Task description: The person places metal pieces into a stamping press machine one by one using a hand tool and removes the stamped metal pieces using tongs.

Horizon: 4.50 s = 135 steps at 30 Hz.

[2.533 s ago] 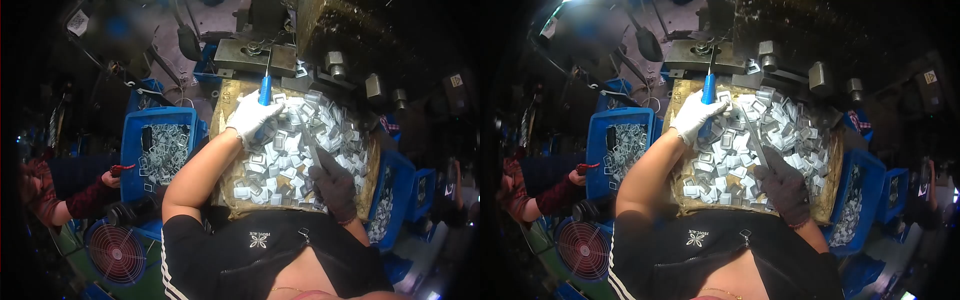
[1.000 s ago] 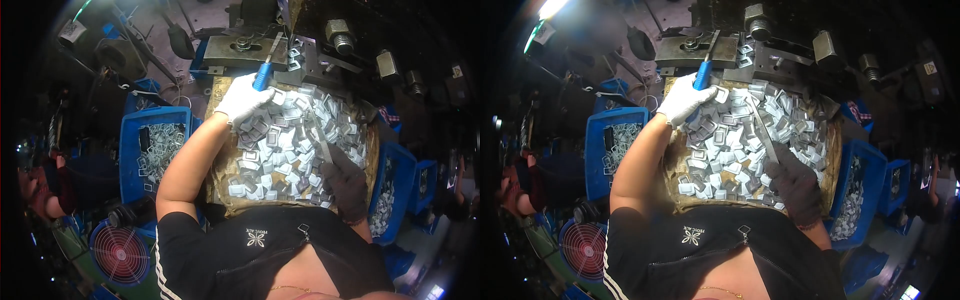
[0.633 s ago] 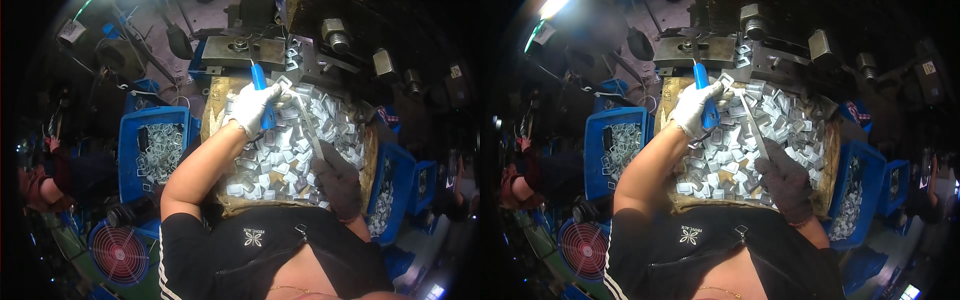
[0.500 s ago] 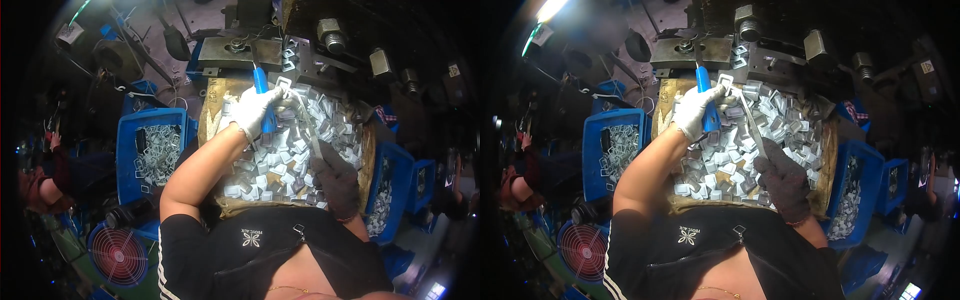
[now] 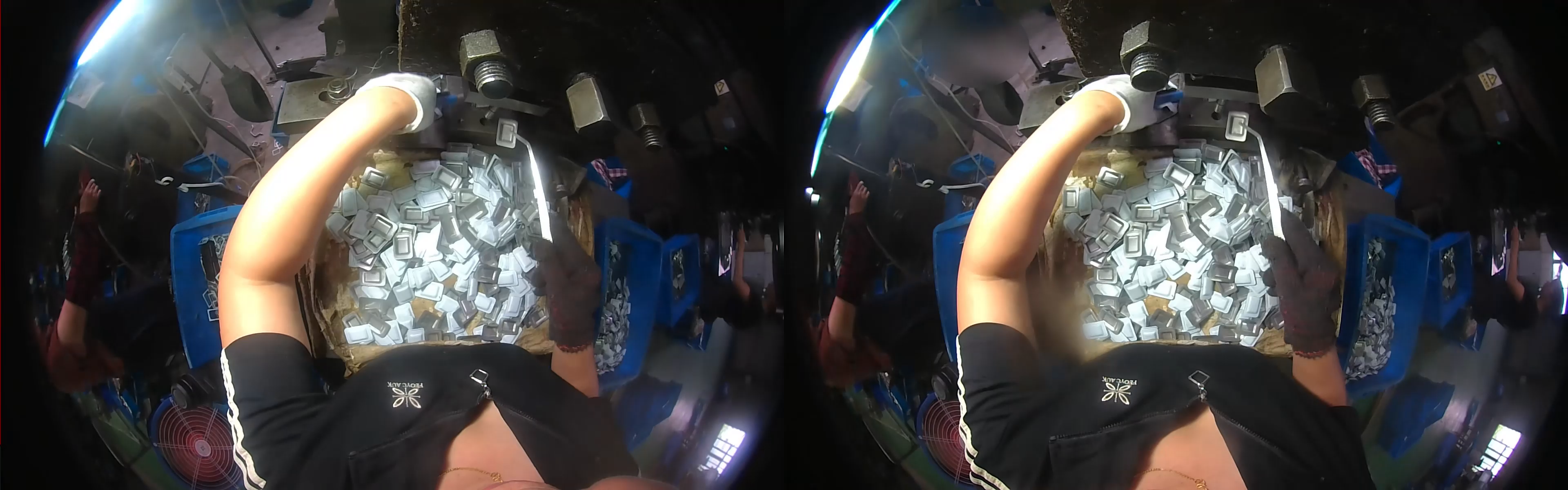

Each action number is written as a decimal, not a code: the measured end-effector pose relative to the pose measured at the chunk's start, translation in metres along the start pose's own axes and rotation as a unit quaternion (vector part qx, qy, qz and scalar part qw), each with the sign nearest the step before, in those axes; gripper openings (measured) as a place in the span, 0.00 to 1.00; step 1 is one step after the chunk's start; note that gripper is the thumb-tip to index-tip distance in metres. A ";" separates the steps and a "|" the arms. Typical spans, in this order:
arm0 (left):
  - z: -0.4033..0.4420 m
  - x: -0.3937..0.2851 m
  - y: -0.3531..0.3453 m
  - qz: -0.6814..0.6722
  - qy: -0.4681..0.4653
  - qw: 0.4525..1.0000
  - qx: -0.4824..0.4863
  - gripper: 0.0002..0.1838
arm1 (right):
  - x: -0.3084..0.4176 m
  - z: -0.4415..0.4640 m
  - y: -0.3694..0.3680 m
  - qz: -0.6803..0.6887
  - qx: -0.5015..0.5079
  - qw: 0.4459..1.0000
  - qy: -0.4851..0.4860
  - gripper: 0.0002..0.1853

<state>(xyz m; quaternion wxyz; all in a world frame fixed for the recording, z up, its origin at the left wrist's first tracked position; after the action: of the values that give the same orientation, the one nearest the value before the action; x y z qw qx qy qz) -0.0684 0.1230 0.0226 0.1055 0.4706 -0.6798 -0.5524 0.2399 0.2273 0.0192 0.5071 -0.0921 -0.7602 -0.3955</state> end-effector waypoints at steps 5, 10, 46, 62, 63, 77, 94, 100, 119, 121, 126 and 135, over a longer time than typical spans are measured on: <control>-0.026 0.029 -0.004 -0.119 -0.045 0.967 -0.221 0.17 | 0.027 0.015 -0.014 -0.018 0.029 0.999 0.009 0.21; -0.067 0.060 -0.041 -0.093 -0.119 0.978 -0.147 0.17 | 0.046 0.040 -0.031 -0.145 0.003 0.986 0.076 0.20; -0.094 0.099 -0.078 -0.425 -0.008 0.882 -0.204 0.21 | 0.014 -0.021 -0.057 -0.114 0.142 0.983 0.031 0.22; -0.057 0.044 -0.014 -0.030 -0.003 0.995 -0.094 0.20 | -0.007 -0.011 -0.009 -0.001 0.030 0.999 -0.029 0.24; -0.051 0.034 -0.007 -0.001 -0.007 0.996 -0.094 0.19 | -0.009 -0.008 -0.006 0.001 0.029 0.999 -0.021 0.24; -0.024 0.016 -0.008 -0.043 -0.033 0.993 -0.101 0.18 | 0.031 0.033 0.000 -0.094 -0.037 0.986 0.132 0.23; -0.071 0.048 -0.082 -0.134 0.009 0.960 -0.247 0.25 | 0.054 0.049 -0.036 -0.282 -0.090 0.908 0.298 0.17; -0.069 0.065 -0.082 -0.180 0.056 0.961 -0.201 0.21 | 0.052 0.044 -0.027 -0.285 -0.102 0.916 0.264 0.16; -0.094 0.067 -0.067 -0.515 -0.054 0.813 -0.266 0.15 | 0.017 -0.030 -0.058 -0.092 0.185 0.977 0.058 0.23; -0.093 0.068 -0.069 -0.511 -0.044 0.819 -0.257 0.15 | 0.023 -0.034 -0.056 -0.101 0.191 0.976 -0.007 0.23; -0.097 0.066 -0.069 -0.534 -0.049 0.805 -0.254 0.15 | 0.011 -0.032 -0.056 -0.110 0.163 0.978 0.065 0.22; -0.091 0.061 -0.090 -0.637 -0.044 0.747 -0.184 0.18 | 0.011 -0.034 -0.057 -0.059 0.188 0.980 0.019 0.22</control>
<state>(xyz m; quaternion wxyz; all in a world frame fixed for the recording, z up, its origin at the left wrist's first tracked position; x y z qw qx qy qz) 0.0068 0.0223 -0.0434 -0.2166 0.7412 -0.1113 -0.6256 0.2276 0.1623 0.0057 0.5051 0.0571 -0.8154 -0.2769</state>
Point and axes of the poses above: each hand's wrist, its own z-axis towards the middle knuckle, its own y-axis out of the back of the hand, x = y × z, the point moved 7 cm from there along z, towards the middle knuckle, and after that the axes turned 11 degrees about -z, right-handed, at the moved point
